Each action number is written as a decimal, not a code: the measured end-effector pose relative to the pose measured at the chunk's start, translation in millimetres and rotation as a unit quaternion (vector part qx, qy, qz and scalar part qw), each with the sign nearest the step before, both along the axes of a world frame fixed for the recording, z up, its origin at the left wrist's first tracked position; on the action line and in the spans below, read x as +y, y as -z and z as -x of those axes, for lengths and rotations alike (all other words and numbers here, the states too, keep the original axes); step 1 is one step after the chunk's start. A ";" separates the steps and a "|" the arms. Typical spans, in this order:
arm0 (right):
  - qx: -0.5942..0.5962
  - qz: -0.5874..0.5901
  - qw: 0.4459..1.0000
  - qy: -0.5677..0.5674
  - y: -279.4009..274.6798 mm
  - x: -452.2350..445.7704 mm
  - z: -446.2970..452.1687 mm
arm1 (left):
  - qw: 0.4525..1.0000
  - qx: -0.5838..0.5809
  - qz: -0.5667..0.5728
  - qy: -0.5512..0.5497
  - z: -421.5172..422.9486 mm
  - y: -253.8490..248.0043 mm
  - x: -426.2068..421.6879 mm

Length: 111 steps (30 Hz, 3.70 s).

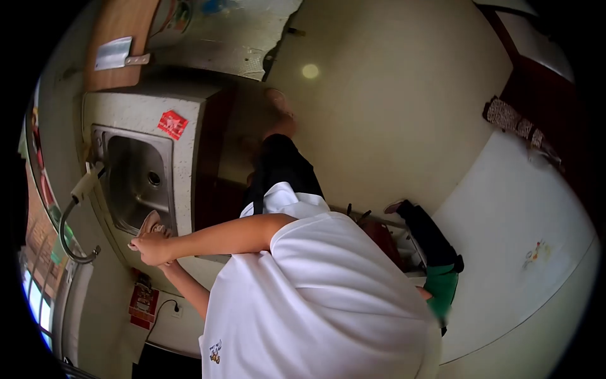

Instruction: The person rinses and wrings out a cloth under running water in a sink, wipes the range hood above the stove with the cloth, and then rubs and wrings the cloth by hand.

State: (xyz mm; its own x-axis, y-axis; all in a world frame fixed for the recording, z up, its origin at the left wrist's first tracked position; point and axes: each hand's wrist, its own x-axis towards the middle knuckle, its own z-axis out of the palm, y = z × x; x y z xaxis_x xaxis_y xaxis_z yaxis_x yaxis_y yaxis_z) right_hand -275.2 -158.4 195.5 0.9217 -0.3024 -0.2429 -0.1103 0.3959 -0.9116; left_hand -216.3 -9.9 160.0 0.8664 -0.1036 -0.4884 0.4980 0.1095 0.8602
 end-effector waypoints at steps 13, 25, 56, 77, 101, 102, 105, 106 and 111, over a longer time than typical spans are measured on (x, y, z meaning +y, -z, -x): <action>0.029 0.008 0.980 0.195 6.0 24.2 -19.9 | 0.992 -0.100 -0.059 0.046 -40.4 -18.1 -7.6; -0.026 -0.147 0.984 0.096 26.5 73.3 -37.2 | 0.923 -0.189 -0.150 0.300 -17.0 -57.2 37.1; -0.071 0.053 0.986 0.138 6.9 169.5 -73.4 | 0.981 -0.054 -0.112 0.149 -22.3 0.4 97.7; -0.093 0.025 0.987 0.127 -3.9 162.5 -54.9 | 0.982 -0.069 -0.106 0.138 -26.5 -7.5 98.9; -0.019 0.009 0.996 0.092 -15.0 144.6 -33.1 | 0.979 -0.110 -0.108 0.135 -33.7 -14.3 90.7; -0.016 0.013 0.996 0.091 -11.9 141.7 -31.7 | 0.979 -0.112 -0.107 0.133 -33.6 -13.9 89.9; -0.004 0.049 0.994 0.094 4.1 132.3 -32.4 | 0.980 -0.119 -0.098 0.126 -36.4 -9.8 85.3; 0.001 0.057 0.995 0.083 6.9 127.4 -31.5 | 0.981 -0.121 -0.095 0.121 -37.3 -8.3 84.6; 0.035 0.031 0.992 0.114 26.0 117.3 -27.8 | 0.983 -0.146 -0.064 0.092 -49.4 9.8 74.1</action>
